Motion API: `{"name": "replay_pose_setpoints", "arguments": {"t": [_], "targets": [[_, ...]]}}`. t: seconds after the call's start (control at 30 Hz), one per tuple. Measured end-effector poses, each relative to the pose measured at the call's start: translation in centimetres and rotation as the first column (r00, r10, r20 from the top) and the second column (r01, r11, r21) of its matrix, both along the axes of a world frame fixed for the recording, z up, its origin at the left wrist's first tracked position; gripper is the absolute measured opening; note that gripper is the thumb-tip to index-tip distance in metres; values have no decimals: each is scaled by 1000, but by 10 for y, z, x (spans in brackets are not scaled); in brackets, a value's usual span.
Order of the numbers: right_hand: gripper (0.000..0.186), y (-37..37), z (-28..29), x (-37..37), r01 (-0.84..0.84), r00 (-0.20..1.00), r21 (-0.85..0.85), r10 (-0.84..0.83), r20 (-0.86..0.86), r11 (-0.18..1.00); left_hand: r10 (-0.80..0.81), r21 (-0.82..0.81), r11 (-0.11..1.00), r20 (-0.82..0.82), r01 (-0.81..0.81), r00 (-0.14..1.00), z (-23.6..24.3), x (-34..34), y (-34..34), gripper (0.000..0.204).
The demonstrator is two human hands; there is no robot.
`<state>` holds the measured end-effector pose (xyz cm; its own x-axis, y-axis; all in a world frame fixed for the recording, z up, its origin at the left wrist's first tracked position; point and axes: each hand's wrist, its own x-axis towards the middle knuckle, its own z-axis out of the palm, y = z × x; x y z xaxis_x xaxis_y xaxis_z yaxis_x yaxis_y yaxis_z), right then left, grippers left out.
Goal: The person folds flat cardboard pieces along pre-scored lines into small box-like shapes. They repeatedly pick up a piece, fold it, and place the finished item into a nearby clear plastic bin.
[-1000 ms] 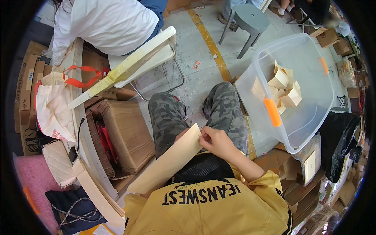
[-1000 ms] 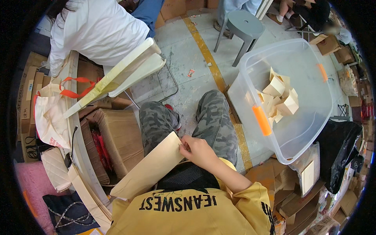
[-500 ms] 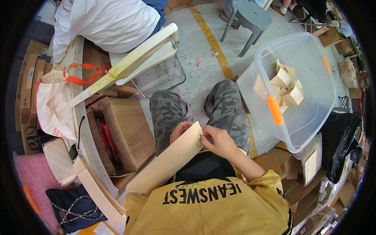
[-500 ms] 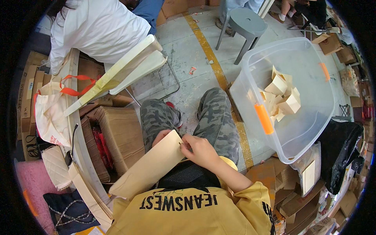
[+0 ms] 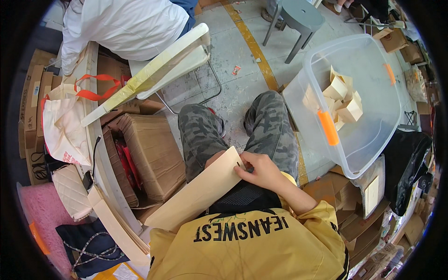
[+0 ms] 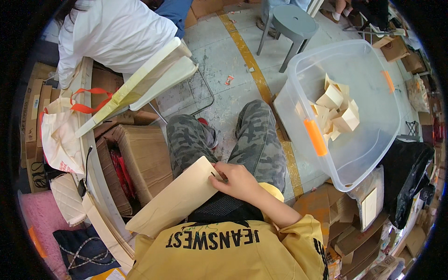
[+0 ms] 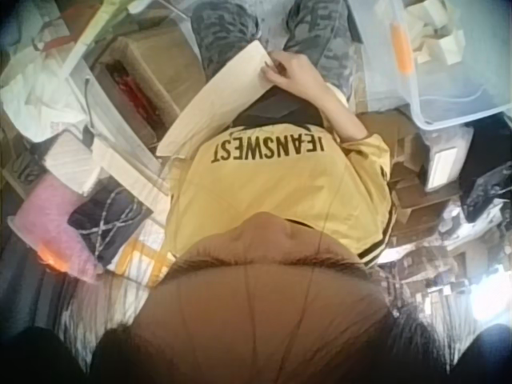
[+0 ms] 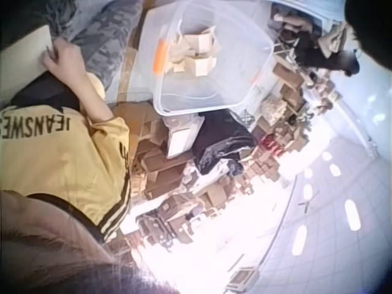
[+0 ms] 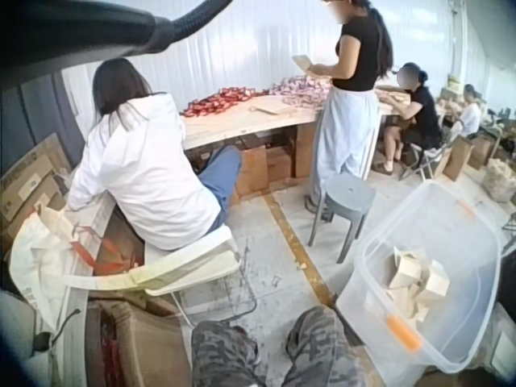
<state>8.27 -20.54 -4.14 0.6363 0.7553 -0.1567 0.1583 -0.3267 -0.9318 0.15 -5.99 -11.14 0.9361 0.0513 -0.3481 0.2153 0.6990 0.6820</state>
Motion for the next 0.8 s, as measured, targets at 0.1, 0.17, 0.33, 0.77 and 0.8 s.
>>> {"name": "replay_pose_setpoints", "arguments": {"t": [0.1,0.17,0.33,0.77,0.8], "targets": [[26,0,3,0,1,1000,-16,-1,17,1000,-4,7,1000,-4,4,1000,2,-2,1,42],[25,0,2,-1,5,999,-30,-4,47,1000,-5,8,1000,-5,5,1000,2,-4,2,43],[27,-1,0,-2,-16,994,-36,20,108,999,21,-6,1000,-15,-21,1000,0,-5,2,43],[30,-1,-7,3,114,985,-153,-92,143,982,270,-232,930,-93,-285,958,5,-4,10,45],[29,-2,-6,4,113,990,-107,-103,98,988,294,-255,916,-101,-310,950,5,-4,11,45]]}}
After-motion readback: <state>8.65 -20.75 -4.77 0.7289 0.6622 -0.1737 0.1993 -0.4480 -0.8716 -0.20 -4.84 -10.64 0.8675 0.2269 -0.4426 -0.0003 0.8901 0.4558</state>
